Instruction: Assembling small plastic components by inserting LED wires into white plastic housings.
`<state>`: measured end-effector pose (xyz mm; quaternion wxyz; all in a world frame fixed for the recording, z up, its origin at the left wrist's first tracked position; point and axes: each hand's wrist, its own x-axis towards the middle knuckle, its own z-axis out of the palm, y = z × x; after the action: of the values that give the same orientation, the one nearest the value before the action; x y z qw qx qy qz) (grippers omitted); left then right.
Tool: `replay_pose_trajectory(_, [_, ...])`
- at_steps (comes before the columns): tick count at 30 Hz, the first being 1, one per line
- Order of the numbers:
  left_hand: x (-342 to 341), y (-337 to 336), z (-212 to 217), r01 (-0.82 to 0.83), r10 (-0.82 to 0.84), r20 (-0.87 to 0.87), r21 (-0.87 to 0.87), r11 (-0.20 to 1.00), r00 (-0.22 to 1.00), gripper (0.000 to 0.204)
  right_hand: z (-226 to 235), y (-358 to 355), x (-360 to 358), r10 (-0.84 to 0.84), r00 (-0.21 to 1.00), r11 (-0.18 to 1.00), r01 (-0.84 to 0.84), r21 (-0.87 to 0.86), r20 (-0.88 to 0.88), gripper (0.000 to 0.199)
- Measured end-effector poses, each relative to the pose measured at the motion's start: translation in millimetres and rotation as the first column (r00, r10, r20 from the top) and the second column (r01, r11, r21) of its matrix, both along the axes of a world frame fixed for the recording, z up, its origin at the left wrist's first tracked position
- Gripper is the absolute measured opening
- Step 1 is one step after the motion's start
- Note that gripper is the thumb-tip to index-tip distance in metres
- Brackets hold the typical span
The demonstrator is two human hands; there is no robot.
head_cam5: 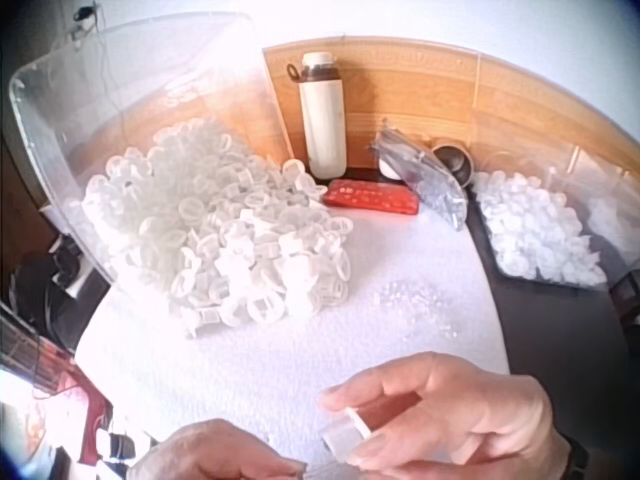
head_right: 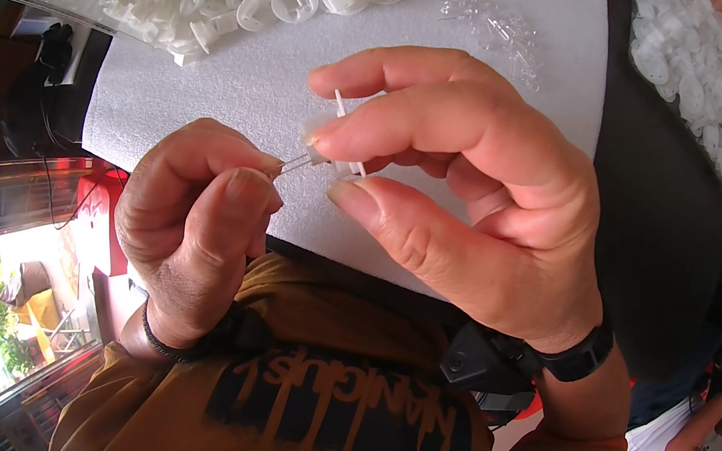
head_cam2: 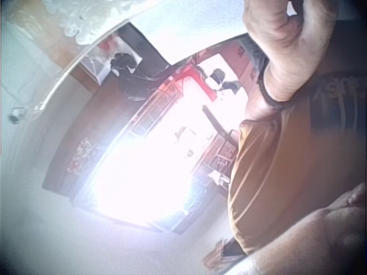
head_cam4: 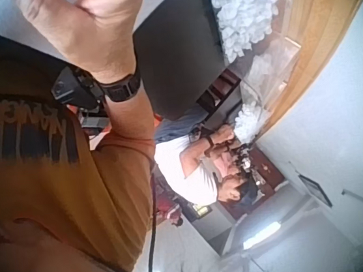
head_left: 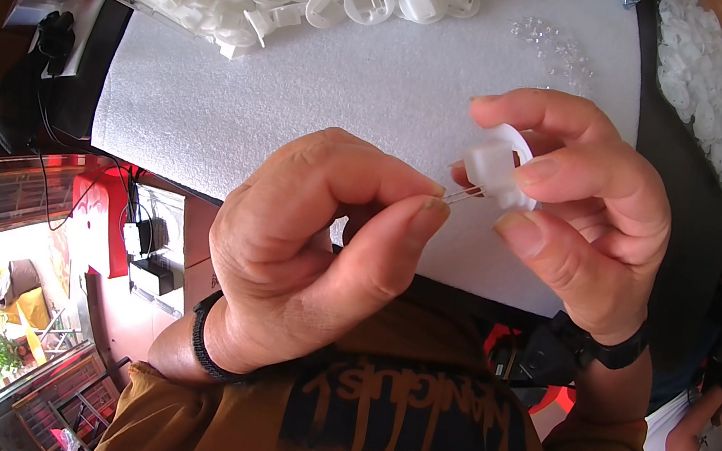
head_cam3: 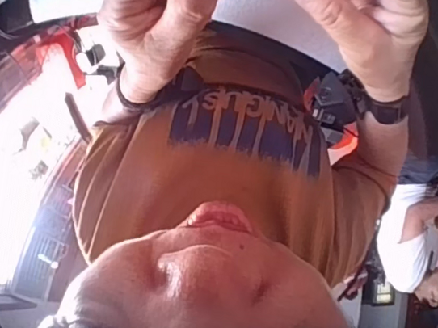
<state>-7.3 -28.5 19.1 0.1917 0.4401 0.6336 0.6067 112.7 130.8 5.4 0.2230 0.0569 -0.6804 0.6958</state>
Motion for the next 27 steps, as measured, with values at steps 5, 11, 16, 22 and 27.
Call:
replay_pose_trajectory(5, [-0.4,1.0,-1.0,0.001,0.000,-0.033,0.014,1.000,0.999,0.014,-0.4,-0.1,0.4,-0.007,1.000,1.000,0.007,0.002,-0.006,0.021])
replay_pose_trajectory(11, [-0.9,0.3,2.0,0.013,-0.012,0.010,-0.039,0.999,1.000,0.016,0.7,2.3,0.7,-0.022,0.999,0.993,0.025,0.120,-0.023,0.022])
replay_pose_trajectory(16, [2.0,-0.1,2.9,0.030,-0.006,0.294,-0.075,0.997,0.956,0.015,0.1,1.3,1.6,-0.053,0.997,0.967,0.066,0.245,-0.057,0.024])
replay_pose_trajectory(22, [-0.8,1.0,1.8,0.071,-0.056,0.144,-0.106,0.992,0.988,0.015,0.6,0.1,1.5,-0.045,0.998,0.944,0.060,0.325,-0.054,0.025])
replay_pose_trajectory(27, [0.7,2.5,6.9,0.052,-0.049,0.026,-0.128,0.990,0.998,0.014,-0.9,3.2,0.7,-0.038,0.997,0.957,0.056,0.284,-0.067,0.026])
